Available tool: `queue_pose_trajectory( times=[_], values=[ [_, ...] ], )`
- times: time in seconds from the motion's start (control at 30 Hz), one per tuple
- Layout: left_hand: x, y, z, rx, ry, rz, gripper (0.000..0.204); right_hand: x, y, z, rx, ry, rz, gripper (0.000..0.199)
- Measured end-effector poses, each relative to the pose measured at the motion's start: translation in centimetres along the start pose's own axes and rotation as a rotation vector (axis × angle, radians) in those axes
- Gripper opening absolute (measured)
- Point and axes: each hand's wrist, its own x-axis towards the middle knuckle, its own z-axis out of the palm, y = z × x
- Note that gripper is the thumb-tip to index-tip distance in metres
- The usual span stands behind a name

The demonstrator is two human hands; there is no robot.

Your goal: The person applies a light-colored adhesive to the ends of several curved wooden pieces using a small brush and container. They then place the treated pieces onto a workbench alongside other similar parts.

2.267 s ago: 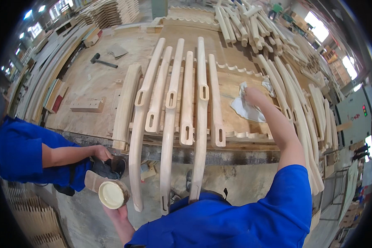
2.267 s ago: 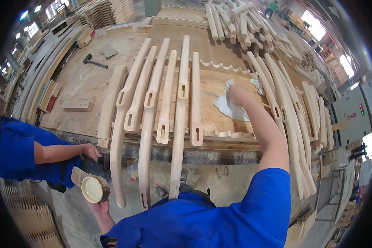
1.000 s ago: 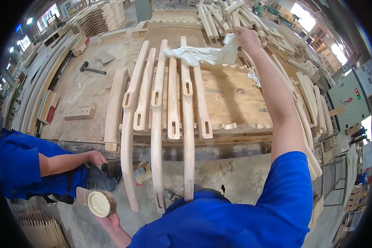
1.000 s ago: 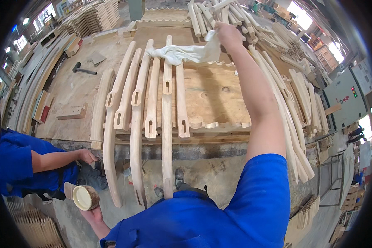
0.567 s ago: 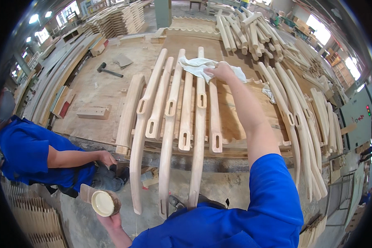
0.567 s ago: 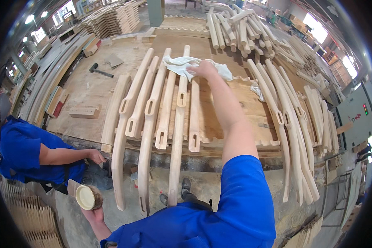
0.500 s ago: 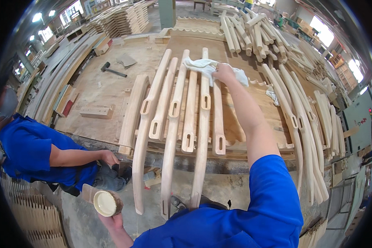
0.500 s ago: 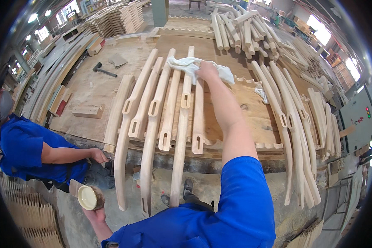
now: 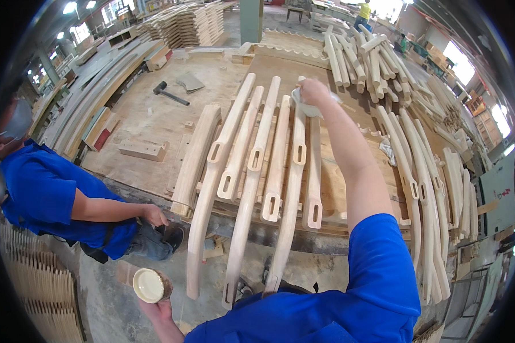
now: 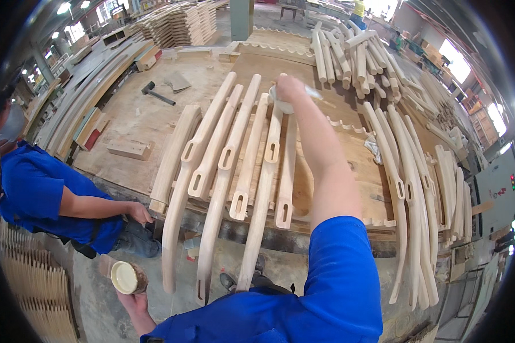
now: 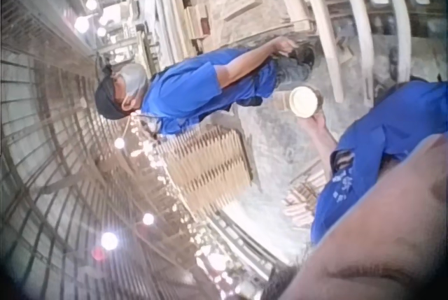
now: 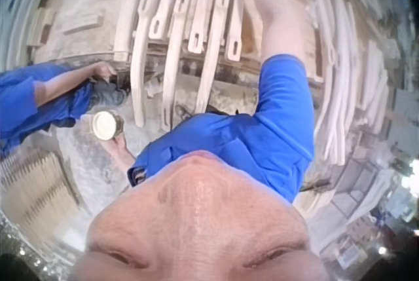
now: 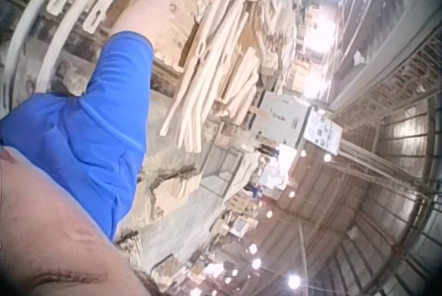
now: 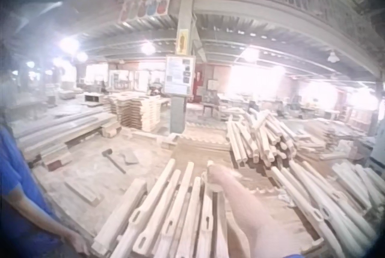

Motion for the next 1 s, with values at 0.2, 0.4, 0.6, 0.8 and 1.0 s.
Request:
queue_pose_trajectory(
  times=[0.2, 0.4, 0.6, 0.8, 1.0],
  values=[
    [-0.3, 0.2, 0.5, 0.012, -0.024, 0.026, 0.037, 0.0, -3.0, 3.1, -0.035, -0.195, -0.054, 0.027],
    [0.8, -1.0, 0.2, 0.027, -0.047, -0.001, 0.037, -0.5, -3.1, 3.4, -0.022, -0.166, -0.109, 0.024],
    [2.4, -1.3, 0.9, 0.011, -0.048, -0.006, 0.037, -1.1, -2.7, 2.9, -0.037, -0.224, -0.241, 0.025],
    [2.5, -0.3, 2.4, -0.012, -0.022, -0.002, 0.038, 1.6, -5.1, 0.4, 0.275, -0.175, -0.126, 0.031],
    [1.5, 0.0, 0.9, -0.007, -0.014, 0.032, 0.038, 2.1, -7.2, 3.7, -0.019, -0.186, -0.206, 0.027]
  ],
)
